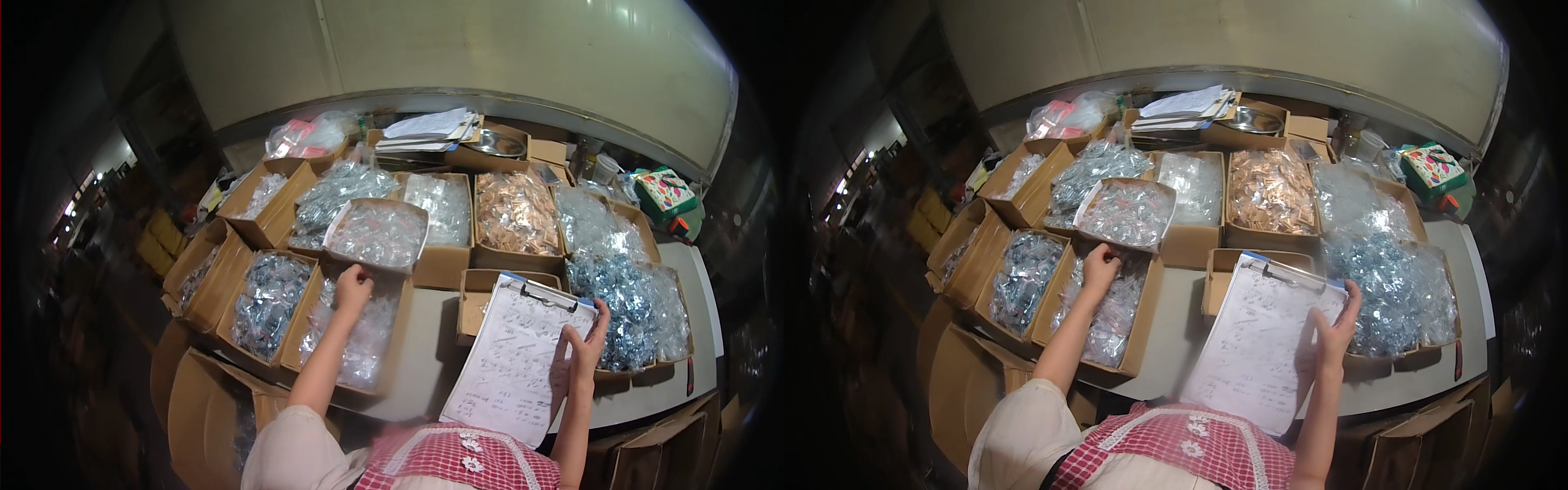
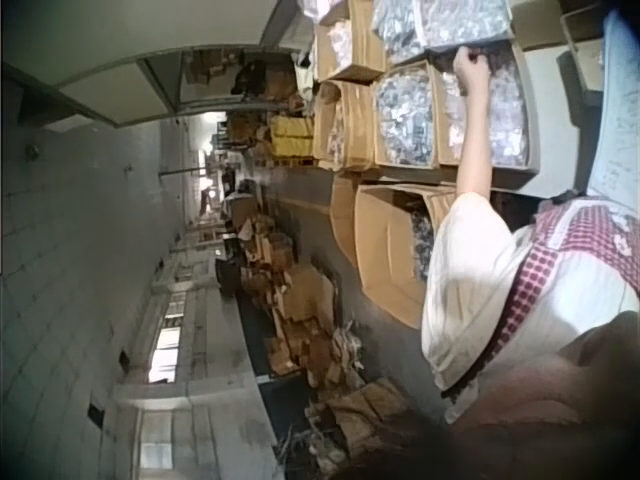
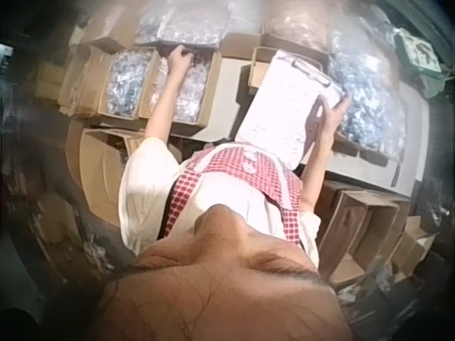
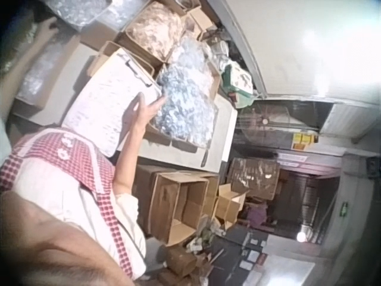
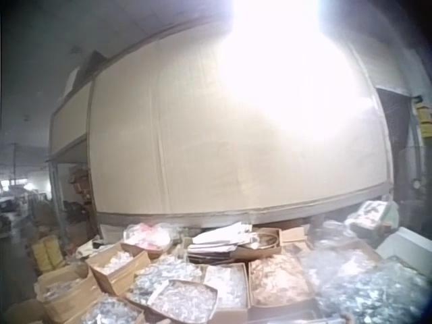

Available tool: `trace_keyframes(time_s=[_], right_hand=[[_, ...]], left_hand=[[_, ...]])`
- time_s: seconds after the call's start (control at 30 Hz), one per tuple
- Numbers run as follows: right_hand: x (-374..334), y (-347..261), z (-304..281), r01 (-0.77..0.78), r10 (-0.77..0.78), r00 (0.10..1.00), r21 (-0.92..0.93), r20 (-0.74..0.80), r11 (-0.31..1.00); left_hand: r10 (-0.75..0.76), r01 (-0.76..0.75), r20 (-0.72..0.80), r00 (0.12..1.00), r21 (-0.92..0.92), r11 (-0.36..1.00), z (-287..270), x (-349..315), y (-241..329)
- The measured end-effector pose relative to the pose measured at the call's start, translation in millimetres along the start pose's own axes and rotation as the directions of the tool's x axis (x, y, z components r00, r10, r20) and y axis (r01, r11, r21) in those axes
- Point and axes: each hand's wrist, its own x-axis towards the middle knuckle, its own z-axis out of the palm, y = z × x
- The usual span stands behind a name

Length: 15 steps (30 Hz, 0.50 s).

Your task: The person organizes boxes of small metal components on a table, places a digital scale on the surface, and weighs the items in a box while referencing a clipboard with notes.

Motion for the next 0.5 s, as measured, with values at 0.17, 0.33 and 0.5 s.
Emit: trace_keyframes(time_s=[0.17,0.33,0.5], right_hand=[[-2.0,11.5,-9.3,-0.003,0.000,0.999,-0.076,-0.041,0.997],[0.5,8.2,-2.5,-0.014,0.014,1.000,-0.025,-0.016,1.000],[-0.2,-9.4,3.9,-0.043,0.042,0.999,-0.075,-0.018,0.996]], left_hand=[[-0.322,0.387,0.237,0.917,-0.727,0.568,-24.1,-4.3,31.4],[-0.286,0.418,0.307,0.908,-0.730,0.541,-40.2,-11.9,62.2],[-0.130,0.488,0.494,0.860,-0.722,0.491,-28.7,-16.8,111.1]])
